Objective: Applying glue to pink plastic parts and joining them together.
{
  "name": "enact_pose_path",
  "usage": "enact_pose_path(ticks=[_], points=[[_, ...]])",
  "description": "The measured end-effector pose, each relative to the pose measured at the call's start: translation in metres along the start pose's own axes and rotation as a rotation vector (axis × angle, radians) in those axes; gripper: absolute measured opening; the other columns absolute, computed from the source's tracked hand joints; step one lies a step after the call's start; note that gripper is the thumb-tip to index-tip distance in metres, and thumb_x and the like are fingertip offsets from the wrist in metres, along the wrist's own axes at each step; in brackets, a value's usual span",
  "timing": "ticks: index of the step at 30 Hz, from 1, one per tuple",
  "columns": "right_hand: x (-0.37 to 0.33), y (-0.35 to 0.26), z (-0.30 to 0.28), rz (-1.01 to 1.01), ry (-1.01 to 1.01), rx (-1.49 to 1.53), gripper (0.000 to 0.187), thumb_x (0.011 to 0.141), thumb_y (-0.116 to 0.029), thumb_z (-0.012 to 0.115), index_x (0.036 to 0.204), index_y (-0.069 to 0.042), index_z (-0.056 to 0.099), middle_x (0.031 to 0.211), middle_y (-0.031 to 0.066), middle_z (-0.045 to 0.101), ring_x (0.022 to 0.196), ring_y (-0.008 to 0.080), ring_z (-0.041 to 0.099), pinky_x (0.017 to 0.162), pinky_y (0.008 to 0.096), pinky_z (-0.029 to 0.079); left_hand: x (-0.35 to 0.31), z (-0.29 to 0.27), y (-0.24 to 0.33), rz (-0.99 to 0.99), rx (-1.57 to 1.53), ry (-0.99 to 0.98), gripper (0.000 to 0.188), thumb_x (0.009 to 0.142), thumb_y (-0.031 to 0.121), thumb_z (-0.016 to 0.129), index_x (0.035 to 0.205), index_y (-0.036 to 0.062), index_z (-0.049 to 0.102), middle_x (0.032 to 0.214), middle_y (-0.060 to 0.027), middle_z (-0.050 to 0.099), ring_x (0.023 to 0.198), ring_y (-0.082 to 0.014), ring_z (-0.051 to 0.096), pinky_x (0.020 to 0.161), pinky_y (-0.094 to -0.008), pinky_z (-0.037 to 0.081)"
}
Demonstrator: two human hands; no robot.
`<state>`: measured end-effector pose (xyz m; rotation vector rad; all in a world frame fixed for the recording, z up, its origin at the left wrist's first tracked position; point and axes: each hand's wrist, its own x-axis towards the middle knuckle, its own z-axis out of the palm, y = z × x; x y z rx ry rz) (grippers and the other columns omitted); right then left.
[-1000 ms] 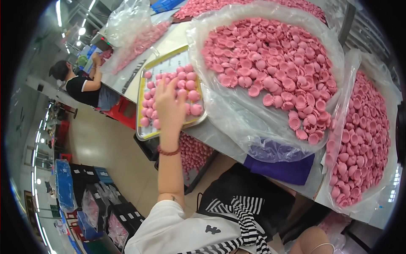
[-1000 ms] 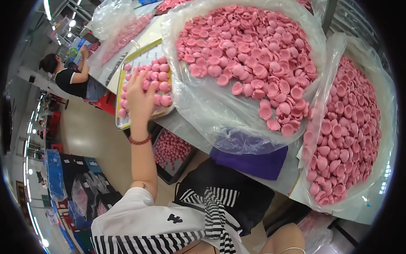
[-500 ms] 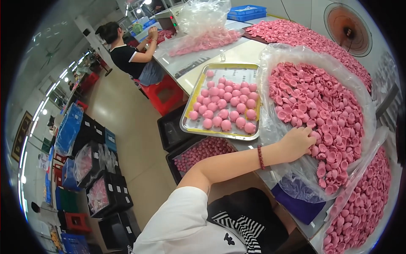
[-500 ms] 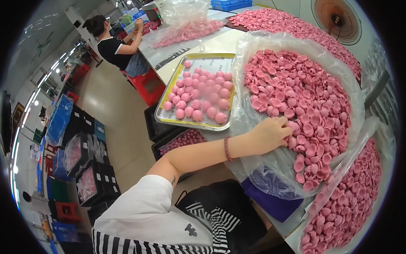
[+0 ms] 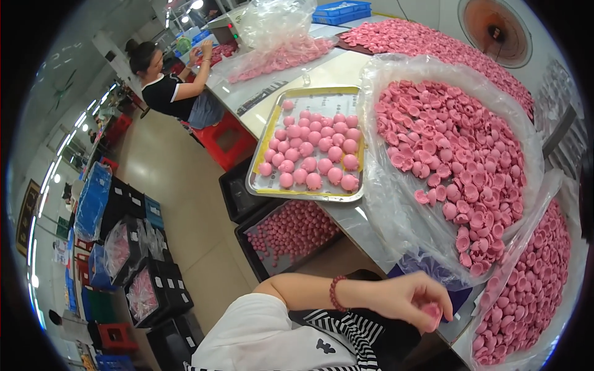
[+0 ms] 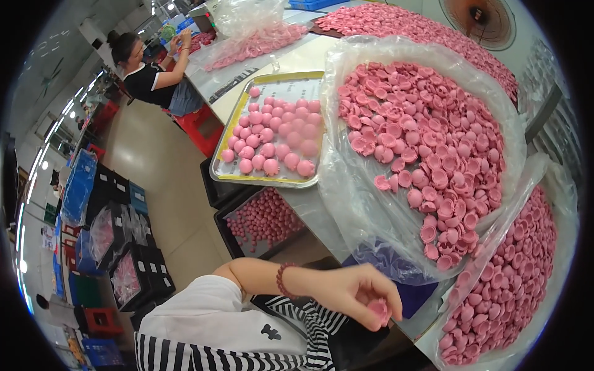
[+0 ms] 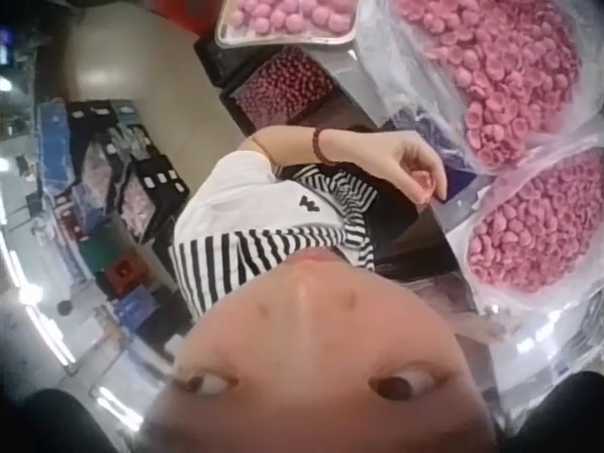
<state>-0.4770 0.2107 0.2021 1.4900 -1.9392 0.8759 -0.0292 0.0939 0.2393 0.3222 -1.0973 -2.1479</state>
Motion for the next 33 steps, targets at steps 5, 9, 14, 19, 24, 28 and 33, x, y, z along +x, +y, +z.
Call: enact_pose_path(ticks=[5,9,14,19,24,28,33], points=[[-0.003,-0.228,0.005,0.318,-0.182,1.450,0.038,0.088,-0.021,0.047,0.117,0.001,0.037,0.060,0.0108,0.046,0.043,0.0218,0.042,0.041,0.0338,0.037,0.009,0.000,-0.051,-0.014,-0.025,-0.093,0.028,0.087,0.016,0.055,0.111,0.0008,0.055,0.078,0.0033,0.049,0.072,-0.0049,0.047,0.062,-0.0194,0.040],[-0.019,-0.270,-0.004,0.521,-0.110,1.704,0.029,0.085,-0.027,0.044,0.095,-0.001,0.039,0.053,0.0046,0.031,0.046,0.0166,0.030,0.045,0.0288,0.028,0.010,0.027,-0.054,-0.098,-0.412,-0.049,0.038,0.090,0.019,0.051,0.123,0.0020,0.045,0.091,0.0019,0.053,0.075,-0.0059,0.052,0.065,-0.0194,0.044],[-0.006,-0.277,0.007,0.628,-0.057,1.840,0.035,0.083,-0.032,0.046,0.058,-0.012,0.032,0.052,-0.0006,0.024,0.050,0.0129,0.025,0.045,0.0268,0.021,0.000,0.019,-0.050,-0.084,-0.483,-0.061,0.041,0.088,0.017,0.054,0.125,0.0018,0.043,0.110,-0.0026,0.053,0.081,-0.0078,0.057,0.073,-0.0215,0.049],[-0.002,-0.276,0.010,0.657,0.072,1.667,0.038,0.082,-0.035,0.051,0.057,-0.013,0.033,0.053,-0.0018,0.023,0.051,0.0124,0.024,0.048,0.0263,0.020,0.001,0.013,-0.053,0.049,-0.432,-0.006,0.046,0.085,0.012,0.059,0.126,0.0012,0.040,0.114,-0.0057,0.052,0.081,-0.0090,0.057,0.073,-0.0229,0.050],[-0.002,-0.273,0.012,0.738,0.188,1.555,0.043,0.082,-0.040,0.053,0.057,-0.012,0.030,0.054,-0.0019,0.023,0.049,0.0116,0.022,0.049,0.0268,0.019,-0.001,0.011,-0.050,0.041,-0.429,-0.016,0.047,0.083,0.010,0.060,0.125,0.0008,0.041,0.114,-0.0069,0.052,0.087,-0.0097,0.056,0.075,-0.0234,0.049],[-0.003,-0.269,0.010,0.728,0.122,1.547,0.044,0.082,-0.043,0.053,0.057,-0.012,0.033,0.054,-0.0018,0.024,0.049,0.0118,0.024,0.048,0.0266,0.020,-0.002,0.014,-0.050,0.104,-0.455,-0.006,0.047,0.082,0.010,0.062,0.123,0.0000,0.042,0.114,-0.0073,0.052,0.088,-0.0110,0.056,0.075,-0.0237,0.048],[-0.005,-0.271,0.013,0.863,0.246,1.465,0.044,0.079,-0.047,0.056,0.059,-0.011,0.041,0.054,-0.0005,0.032,0.050,0.0142,0.030,0.049,0.0267,0.023,0.004,0.007,-0.051,0.067,-0.417,-0.016,0.045,0.082,0.010,0.062,0.122,-0.0006,0.043,0.112,-0.0069,0.054,0.089,-0.0105,0.056,0.077,-0.0246,0.047]])
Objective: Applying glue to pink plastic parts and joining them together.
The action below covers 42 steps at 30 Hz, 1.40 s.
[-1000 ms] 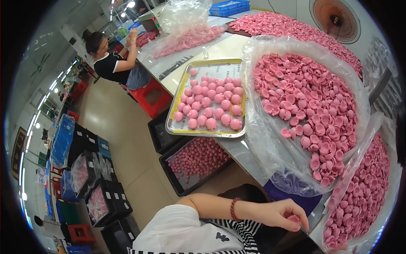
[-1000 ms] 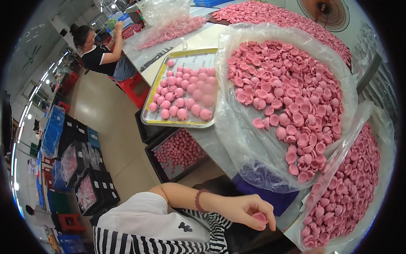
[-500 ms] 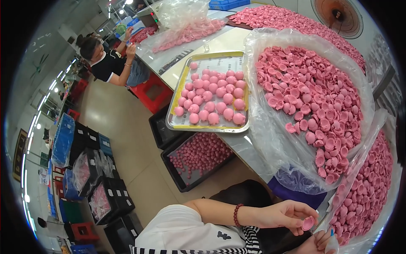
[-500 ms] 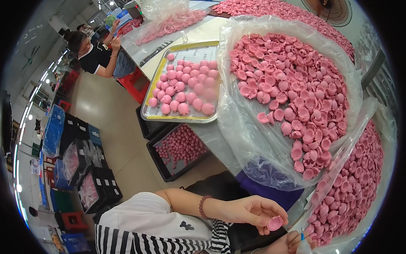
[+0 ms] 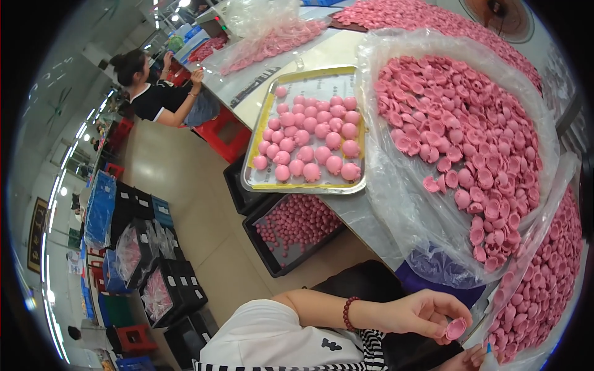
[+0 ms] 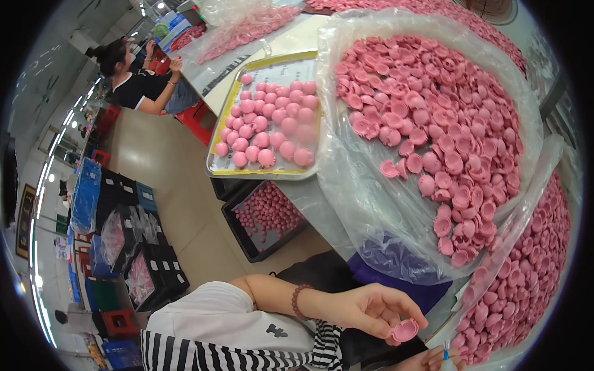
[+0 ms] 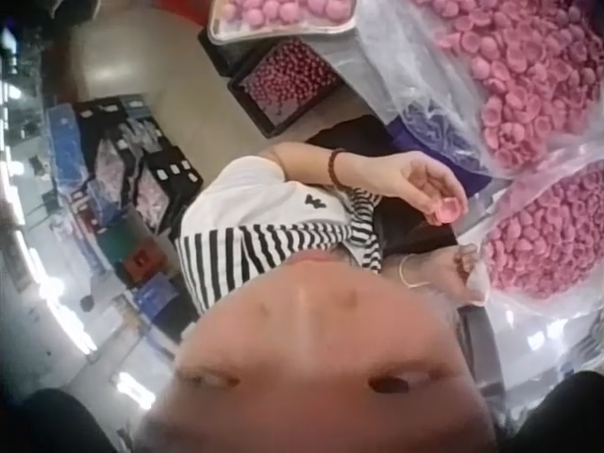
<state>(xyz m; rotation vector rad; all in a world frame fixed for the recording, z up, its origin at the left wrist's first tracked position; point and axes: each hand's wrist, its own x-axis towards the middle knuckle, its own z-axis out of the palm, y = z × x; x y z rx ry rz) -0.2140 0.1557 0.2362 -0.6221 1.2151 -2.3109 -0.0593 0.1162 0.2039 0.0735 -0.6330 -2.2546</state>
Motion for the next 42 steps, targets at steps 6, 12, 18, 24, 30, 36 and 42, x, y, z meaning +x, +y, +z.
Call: enact_pose_path(ticks=[6,12,18,24,30,36,42], points=[[-0.003,0.027,-0.003,-0.415,-0.230,-0.190,0.046,0.084,-0.047,0.047,0.080,-0.001,0.048,0.061,0.0077,0.047,0.055,0.0181,0.043,0.047,0.0301,0.029,-0.012,0.003,0.016,0.171,0.527,0.254,0.040,0.081,-0.003,0.058,0.119,-0.0022,0.046,0.119,-0.0101,0.052,0.099,-0.0111,0.054,0.083,-0.0249,0.045],[0.007,-0.007,-0.002,-0.428,-0.661,-0.405,0.055,0.075,-0.056,0.058,0.080,-0.001,0.065,0.064,0.0035,0.056,0.051,0.0169,0.049,0.044,0.0290,0.039,-0.007,-0.003,0.006,0.193,0.490,0.150,0.043,0.077,-0.014,0.052,0.119,-0.0070,0.042,0.124,-0.0245,0.045,0.111,-0.0240,0.051,0.092,-0.0341,0.043],[0.004,-0.011,-0.010,-0.422,-0.731,-0.448,0.051,0.072,-0.054,0.061,0.085,-0.005,0.067,0.062,0.0015,0.054,0.052,0.0180,0.050,0.047,0.0283,0.041,-0.012,0.001,-0.002,0.150,0.439,0.154,0.044,0.077,-0.015,0.052,0.119,-0.0064,0.042,0.124,-0.0270,0.044,0.112,-0.0266,0.049,0.093,-0.0360,0.043],[0.003,-0.012,-0.009,-0.416,-0.760,-0.453,0.051,0.070,-0.054,0.062,0.086,-0.005,0.067,0.062,0.0014,0.053,0.053,0.0183,0.050,0.048,0.0284,0.041,-0.013,0.004,-0.002,0.145,0.442,0.155,0.044,0.077,-0.014,0.054,0.118,-0.0066,0.043,0.124,-0.0277,0.044,0.112,-0.0271,0.049,0.093,-0.0360,0.043],[0.003,-0.008,-0.004,-0.428,-0.716,-0.438,0.052,0.070,-0.052,0.063,0.089,-0.004,0.067,0.063,0.0012,0.053,0.053,0.0183,0.051,0.048,0.0279,0.041,-0.011,0.010,-0.002,0.145,0.519,0.308,0.043,0.077,0.005,0.066,0.113,-0.0056,0.044,0.115,-0.0270,0.052,0.092,-0.0225,0.061,0.080,-0.0318,0.050],[0.004,-0.008,-0.002,-0.411,-0.737,-0.445,0.052,0.071,-0.051,0.063,0.090,-0.003,0.066,0.063,0.0010,0.052,0.053,0.0169,0.051,0.047,0.0272,0.040,-0.011,0.010,-0.001,0.150,0.510,0.309,0.044,0.076,0.006,0.067,0.113,-0.0055,0.045,0.115,-0.0270,0.051,0.094,-0.0221,0.060,0.082,-0.0311,0.049],[0.004,-0.012,0.000,-0.367,-0.674,-0.461,0.050,0.073,-0.050,0.063,0.089,-0.002,0.066,0.063,0.0015,0.052,0.051,0.0165,0.049,0.045,0.0272,0.038,-0.012,0.006,0.000,0.194,0.501,0.190,0.043,0.074,-0.014,0.059,0.115,-0.0075,0.047,0.120,-0.0271,0.047,0.111,-0.0282,0.051,0.091,-0.0361,0.045]])
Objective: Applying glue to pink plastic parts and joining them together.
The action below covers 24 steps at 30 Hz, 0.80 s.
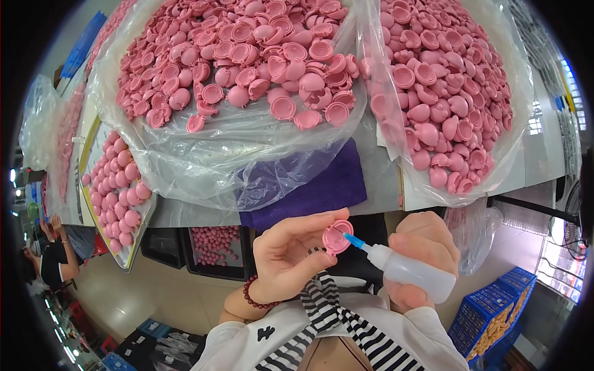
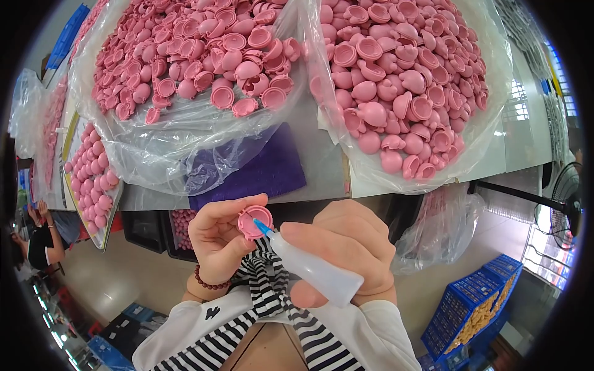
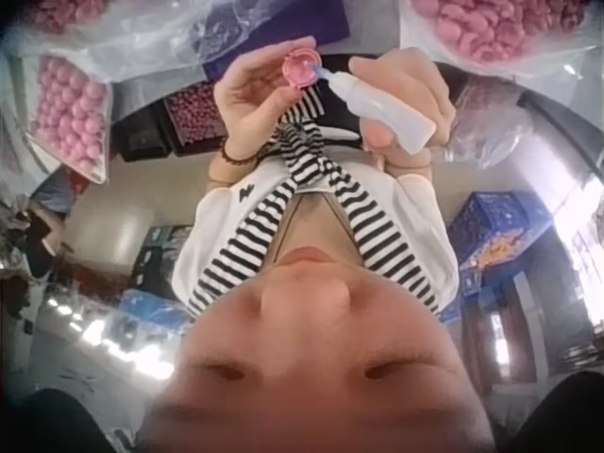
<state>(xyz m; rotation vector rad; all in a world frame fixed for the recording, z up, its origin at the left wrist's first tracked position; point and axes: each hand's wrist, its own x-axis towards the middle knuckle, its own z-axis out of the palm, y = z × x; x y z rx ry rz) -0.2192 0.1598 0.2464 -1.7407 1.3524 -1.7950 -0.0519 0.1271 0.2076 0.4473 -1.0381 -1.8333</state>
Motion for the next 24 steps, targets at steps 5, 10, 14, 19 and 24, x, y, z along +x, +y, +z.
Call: enact_pose_path(ticks=[5,10,14,19,24], points=[[-0.003,0.002,0.002,0.008,-0.007,0.005,0.051,0.073,-0.049,0.063,0.091,-0.002,0.065,0.063,0.0019,0.052,0.051,0.0167,0.049,0.045,0.0266,0.037,0.000,0.003,0.001,0.065,0.212,0.053,0.042,0.070,-0.015,0.061,0.111,-0.0083,0.052,0.117,-0.0269,0.050,0.106,-0.0278,0.054,0.087,-0.0336,0.048],[-0.004,0.004,0.001,-0.042,-0.014,0.044,0.050,0.074,-0.046,0.063,0.093,-0.001,0.065,0.064,0.0028,0.052,0.052,0.0172,0.050,0.045,0.0270,0.038,0.001,0.004,0.002,0.175,0.408,0.037,0.043,0.069,-0.015,0.063,0.110,-0.0087,0.053,0.115,-0.0272,0.051,0.101,-0.0266,0.057,0.083,-0.0319,0.050],[-0.004,0.004,-0.001,-0.058,-0.003,0.041,0.049,0.073,-0.045,0.064,0.093,0.000,0.065,0.065,0.0028,0.053,0.053,0.0173,0.050,0.046,0.0273,0.038,0.002,0.007,0.003,0.232,0.462,0.037,0.044,0.068,-0.015,0.064,0.110,-0.0089,0.053,0.113,-0.0274,0.053,0.099,-0.0269,0.058,0.082,-0.0309,0.050],[-0.007,0.008,-0.005,-0.071,-0.021,0.060,0.049,0.073,-0.046,0.064,0.092,-0.001,0.065,0.065,0.0029,0.053,0.053,0.0183,0.050,0.047,0.0284,0.040,0.001,0.009,0.000,0.230,0.443,0.051,0.043,0.067,-0.016,0.063,0.109,-0.0089,0.053,0.112,-0.0274,0.053,0.099,-0.0276,0.058,0.081,-0.0302,0.050],[-0.025,0.038,-0.055,-0.033,0.466,-0.556,0.040,0.087,-0.034,0.050,0.098,0.004,0.054,0.088,0.0129,0.059,0.077,0.0275,0.057,0.067,0.0347,0.049,0.009,-0.003,-0.005,0.408,0.525,-0.063,0.031,0.072,-0.013,0.059,0.102,-0.0044,0.056,0.111,-0.0261,0.055,0.093,-0.0292,0.059,0.077,-0.0343,0.048]])
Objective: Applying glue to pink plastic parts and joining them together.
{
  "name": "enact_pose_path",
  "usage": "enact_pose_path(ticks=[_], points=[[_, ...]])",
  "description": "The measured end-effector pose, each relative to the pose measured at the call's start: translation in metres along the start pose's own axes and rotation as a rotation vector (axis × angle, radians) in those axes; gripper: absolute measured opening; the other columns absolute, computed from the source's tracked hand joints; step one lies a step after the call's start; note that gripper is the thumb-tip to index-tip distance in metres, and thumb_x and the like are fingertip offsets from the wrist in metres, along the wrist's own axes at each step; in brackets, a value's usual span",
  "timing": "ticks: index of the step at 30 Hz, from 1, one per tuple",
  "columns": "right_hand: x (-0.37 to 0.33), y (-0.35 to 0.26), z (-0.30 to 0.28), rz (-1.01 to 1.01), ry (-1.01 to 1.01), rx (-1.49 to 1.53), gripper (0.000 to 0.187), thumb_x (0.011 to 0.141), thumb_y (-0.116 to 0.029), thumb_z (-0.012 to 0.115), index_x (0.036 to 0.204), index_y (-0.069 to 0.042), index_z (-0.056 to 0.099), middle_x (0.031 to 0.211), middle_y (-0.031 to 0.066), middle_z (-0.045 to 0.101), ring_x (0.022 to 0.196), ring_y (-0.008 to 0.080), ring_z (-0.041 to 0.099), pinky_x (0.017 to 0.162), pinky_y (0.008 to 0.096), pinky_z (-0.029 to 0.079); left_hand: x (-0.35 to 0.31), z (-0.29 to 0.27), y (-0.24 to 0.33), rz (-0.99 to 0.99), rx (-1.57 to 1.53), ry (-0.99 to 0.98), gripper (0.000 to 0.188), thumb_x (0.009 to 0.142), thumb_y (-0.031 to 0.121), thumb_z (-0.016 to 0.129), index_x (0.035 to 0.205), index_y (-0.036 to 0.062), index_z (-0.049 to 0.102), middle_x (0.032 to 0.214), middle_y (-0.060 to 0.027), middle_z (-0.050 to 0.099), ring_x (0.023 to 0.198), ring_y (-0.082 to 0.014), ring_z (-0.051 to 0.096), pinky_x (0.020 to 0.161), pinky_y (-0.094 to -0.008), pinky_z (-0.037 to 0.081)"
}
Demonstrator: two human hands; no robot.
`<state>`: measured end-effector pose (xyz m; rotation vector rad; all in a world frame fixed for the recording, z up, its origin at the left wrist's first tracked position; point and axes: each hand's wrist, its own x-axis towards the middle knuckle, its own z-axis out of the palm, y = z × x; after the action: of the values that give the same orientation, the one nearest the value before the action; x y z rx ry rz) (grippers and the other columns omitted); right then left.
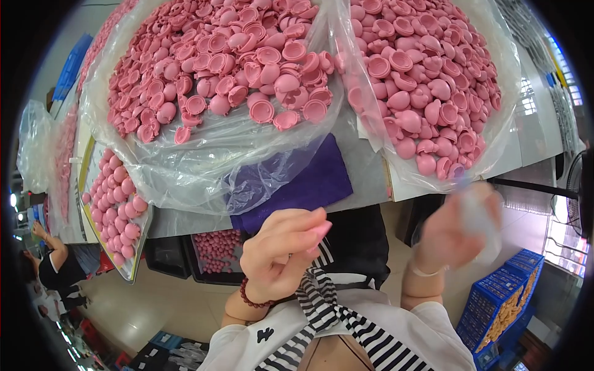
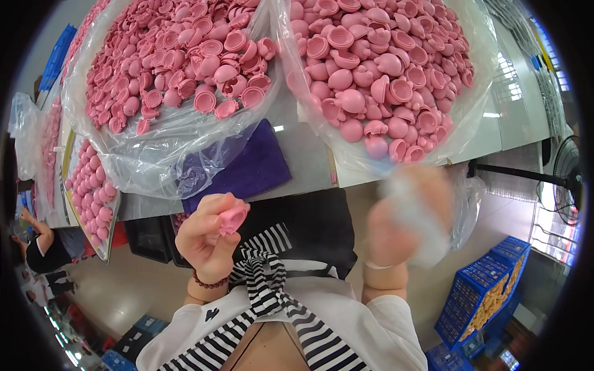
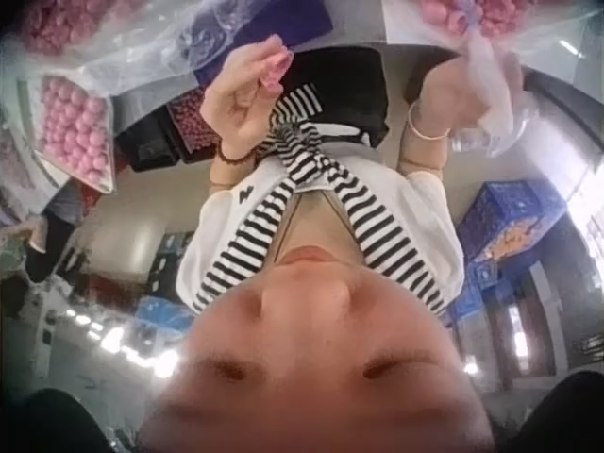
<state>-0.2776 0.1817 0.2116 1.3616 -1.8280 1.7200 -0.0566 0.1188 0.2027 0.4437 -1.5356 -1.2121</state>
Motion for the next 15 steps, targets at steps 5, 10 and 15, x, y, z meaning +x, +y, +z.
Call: enact_pose_path(ticks=[5,10,15], points=[[0.090,0.116,-0.059,0.244,0.195,-0.074,0.038,0.081,-0.008,0.062,0.109,0.010,0.046,0.108,0.0222,0.056,0.096,0.0229,0.057,0.082,0.0301,0.046,-0.002,0.000,-0.011,-0.281,-0.963,-0.075,0.028,0.082,-0.002,0.054,0.110,0.0010,0.051,0.115,-0.0279,0.051,0.096,-0.0299,0.057,0.082,-0.0382,0.046],[0.114,0.208,-0.095,0.395,0.062,-0.255,0.043,0.077,-0.006,0.067,0.110,0.010,0.046,0.106,0.0205,0.058,0.094,0.0219,0.058,0.082,0.0279,0.046,-0.005,0.010,-0.021,-0.375,-1.290,-0.143,0.036,0.086,0.004,0.052,0.121,0.0036,0.042,0.119,-0.0280,0.047,0.100,-0.0261,0.056,0.083,-0.0376,0.047],[0.107,0.165,-0.082,0.202,0.231,-0.395,0.042,0.076,-0.005,0.067,0.112,0.006,0.047,0.112,0.0138,0.053,0.090,0.0187,0.056,0.077,0.0250,0.045,-0.006,0.015,-0.022,-0.474,-1.569,-0.071,0.044,0.085,0.007,0.055,0.126,0.0084,0.040,0.124,-0.0202,0.047,0.091,-0.0248,0.056,0.077,-0.0312,0.047]])
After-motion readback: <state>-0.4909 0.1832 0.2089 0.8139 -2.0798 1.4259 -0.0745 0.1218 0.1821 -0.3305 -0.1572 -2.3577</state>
